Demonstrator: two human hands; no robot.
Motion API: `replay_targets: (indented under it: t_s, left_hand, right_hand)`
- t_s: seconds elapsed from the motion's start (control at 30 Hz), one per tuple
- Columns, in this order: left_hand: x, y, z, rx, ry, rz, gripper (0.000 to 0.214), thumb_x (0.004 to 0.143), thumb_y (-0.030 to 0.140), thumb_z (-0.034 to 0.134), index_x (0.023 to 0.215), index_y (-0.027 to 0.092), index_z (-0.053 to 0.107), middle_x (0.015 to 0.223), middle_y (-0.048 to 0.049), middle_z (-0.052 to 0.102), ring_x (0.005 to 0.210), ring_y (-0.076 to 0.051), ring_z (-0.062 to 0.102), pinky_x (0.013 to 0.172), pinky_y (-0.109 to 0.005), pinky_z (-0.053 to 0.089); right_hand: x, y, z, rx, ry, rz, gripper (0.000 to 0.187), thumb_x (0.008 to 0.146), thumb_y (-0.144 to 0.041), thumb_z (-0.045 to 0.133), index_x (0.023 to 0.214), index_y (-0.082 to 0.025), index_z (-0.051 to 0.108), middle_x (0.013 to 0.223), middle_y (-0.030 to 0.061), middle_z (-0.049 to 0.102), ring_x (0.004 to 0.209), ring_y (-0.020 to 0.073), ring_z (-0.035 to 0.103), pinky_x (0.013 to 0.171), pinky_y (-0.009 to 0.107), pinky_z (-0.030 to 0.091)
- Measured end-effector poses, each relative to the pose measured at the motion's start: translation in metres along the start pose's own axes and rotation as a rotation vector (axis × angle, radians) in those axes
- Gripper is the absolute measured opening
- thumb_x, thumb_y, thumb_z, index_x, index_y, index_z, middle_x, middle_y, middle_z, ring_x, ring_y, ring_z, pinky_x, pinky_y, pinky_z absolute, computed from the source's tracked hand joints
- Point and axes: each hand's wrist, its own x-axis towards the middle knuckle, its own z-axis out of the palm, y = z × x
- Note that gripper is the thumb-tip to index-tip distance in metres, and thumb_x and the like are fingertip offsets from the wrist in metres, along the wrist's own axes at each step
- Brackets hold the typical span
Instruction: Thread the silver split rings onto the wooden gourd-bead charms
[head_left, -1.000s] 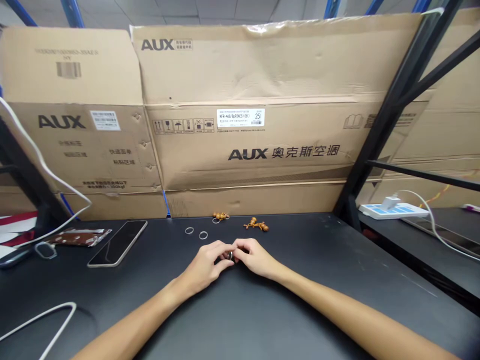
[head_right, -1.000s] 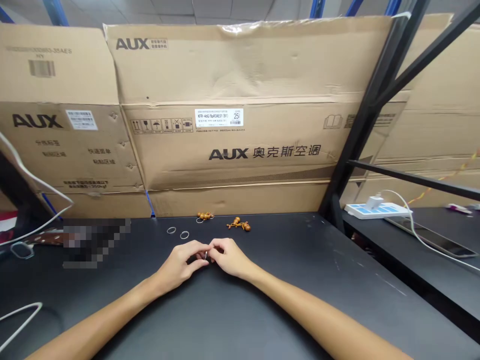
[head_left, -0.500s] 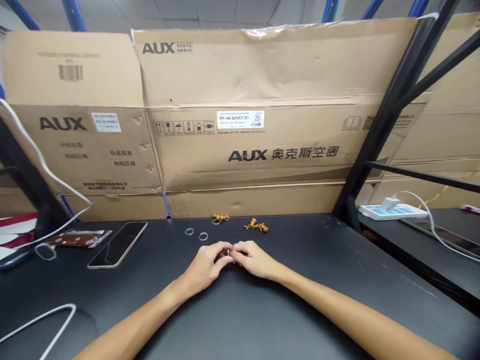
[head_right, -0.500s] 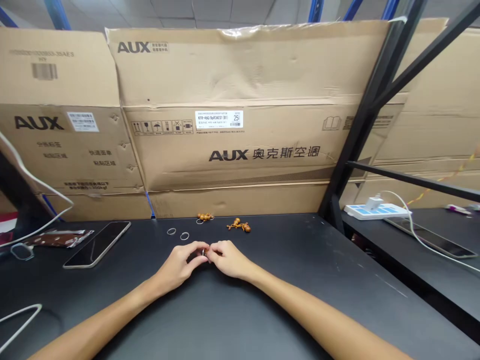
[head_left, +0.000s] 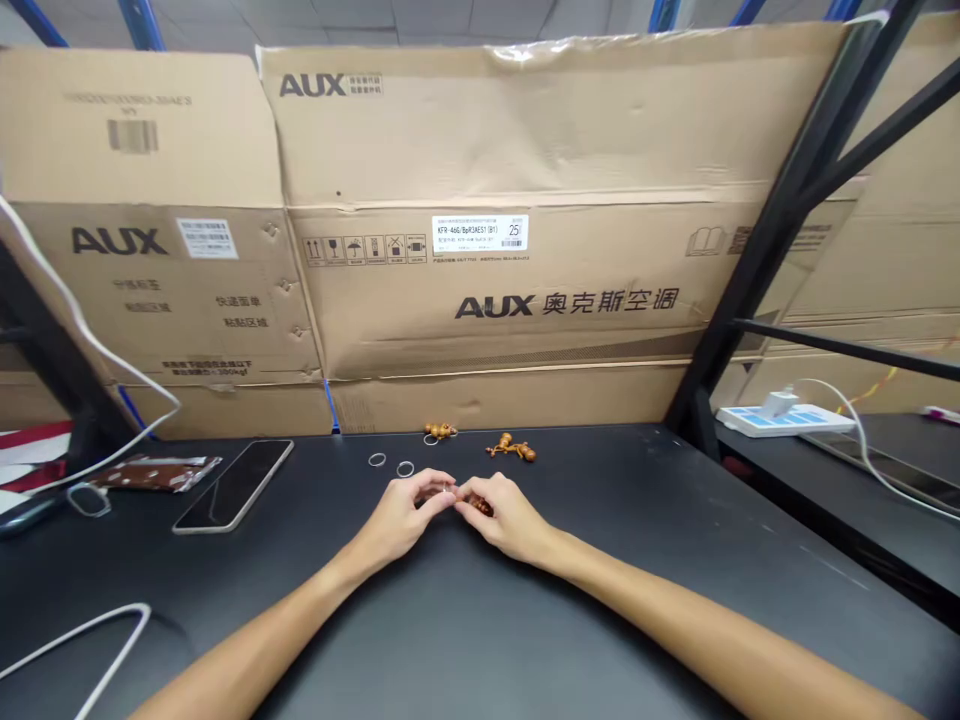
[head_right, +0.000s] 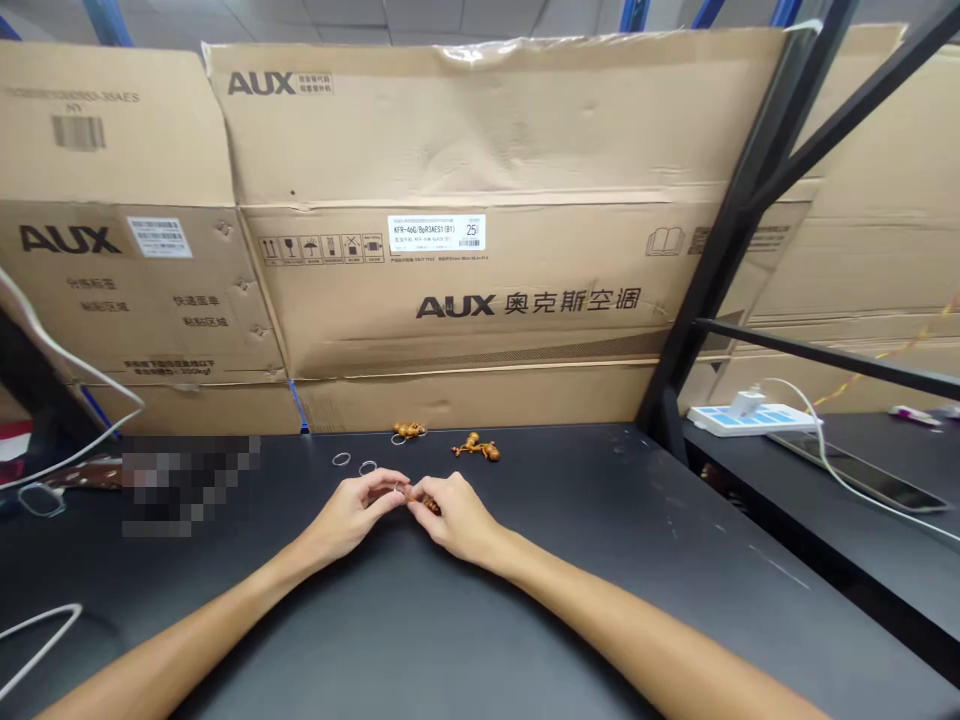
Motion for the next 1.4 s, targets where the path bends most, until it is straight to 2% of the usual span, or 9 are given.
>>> replay_targets:
  t_s: [0.23,0.37,0.5,0.63,0.73,0.8,0.87,1.0,1.4]
  left_hand:
    - [-0.001,0.004,0.001,0.029,0.006,0.046,0.021,0.085,0.03,0.056,0.102,0.018,0.062,0.098,-0.0049,0.069,0.091,-0.019,0.065,0.086,-0.031,0.05]
    - [-0.002,0.005,0.002,0.239,0.042,0.09,0.018,0.083,0.027,0.059,0.1,0.02,0.062,0.094,-0.0023,0.067,0.083,-0.017,0.063,0.079,-0.03,0.049]
    - [-0.004,-0.003,0.003,0.453,0.079,0.168,0.031,0.08,0.028,0.064,0.108,0.02,0.055,0.103,-0.0049,0.061,0.092,-0.02,0.059,0.083,-0.033,0.047]
    - [-0.007,-0.004,0.002,0.703,0.058,0.226,0.012,0.083,0.03,0.06,0.082,0.019,0.056,0.082,-0.0025,0.058,0.076,-0.019,0.055,0.073,-0.031,0.045]
    - [-0.01,0.002,0.002,0.806,-0.066,0.25,0.023,0.089,0.032,0.052,0.07,0.019,0.055,0.069,-0.0013,0.055,0.067,-0.017,0.053,0.068,-0.03,0.043]
    - [-0.012,0.004,0.002,0.827,-0.069,0.261,0.021,0.091,0.034,0.049,0.08,0.019,0.059,0.079,-0.0036,0.059,0.076,-0.019,0.056,0.073,-0.032,0.044]
    - [-0.012,0.001,0.001,0.843,-0.033,0.26,0.024,0.091,0.037,0.048,0.1,0.019,0.061,0.101,-0.0074,0.062,0.094,-0.022,0.057,0.085,-0.036,0.044]
    - [-0.012,-0.011,-0.003,0.85,-0.023,0.15,0.045,0.092,0.046,0.041,0.126,0.017,0.052,0.134,-0.0118,0.05,0.124,-0.027,0.045,0.104,-0.043,0.035]
    - [-0.013,-0.016,-0.003,0.842,-0.04,0.115,0.051,0.093,0.049,0.037,0.13,0.017,0.051,0.139,-0.0118,0.047,0.129,-0.027,0.041,0.107,-0.042,0.033]
  right_hand:
    - [0.002,-0.001,-0.004,0.154,-0.109,0.07,0.025,0.091,-0.031,0.045,0.075,-0.018,0.06,0.074,0.0004,0.061,0.06,0.0118,0.05,0.057,0.023,0.036]
    - [0.003,0.002,-0.001,0.045,-0.021,0.104,0.015,0.088,-0.026,0.049,0.079,-0.019,0.06,0.077,0.0019,0.061,0.071,0.0151,0.052,0.065,0.026,0.039]
    - [0.002,0.005,-0.002,-0.174,0.096,0.062,0.005,0.083,-0.023,0.057,0.086,-0.019,0.058,0.088,0.0052,0.06,0.083,0.0191,0.051,0.072,0.03,0.038]
    - [-0.001,0.009,-0.006,-0.321,0.126,-0.018,0.026,0.086,-0.027,0.052,0.061,-0.019,0.052,0.064,0.0025,0.056,0.063,0.0156,0.049,0.065,0.029,0.035]
    - [-0.005,0.009,-0.008,-0.339,-0.024,-0.05,0.039,0.088,-0.026,0.047,0.05,-0.019,0.047,0.05,-0.0001,0.049,0.048,0.012,0.043,0.058,0.027,0.033]
    - [-0.006,0.009,-0.009,-0.356,-0.09,-0.079,0.031,0.087,-0.027,0.048,0.059,-0.018,0.057,0.059,0.0019,0.057,0.057,0.014,0.05,0.06,0.026,0.036]
    - [-0.005,0.008,-0.01,-0.376,-0.086,-0.093,0.02,0.088,-0.03,0.049,0.086,-0.018,0.065,0.085,0.0065,0.065,0.08,0.0185,0.057,0.074,0.029,0.042]
    - [-0.006,0.012,-0.013,-0.382,-0.142,-0.041,0.043,0.092,-0.043,0.045,0.126,-0.018,0.053,0.132,0.0128,0.051,0.121,0.0259,0.045,0.1,0.042,0.036]
    - [-0.011,0.016,-0.014,-0.346,-0.22,0.011,0.053,0.092,-0.047,0.043,0.135,-0.017,0.047,0.143,0.0124,0.04,0.133,0.0287,0.034,0.109,0.048,0.03]
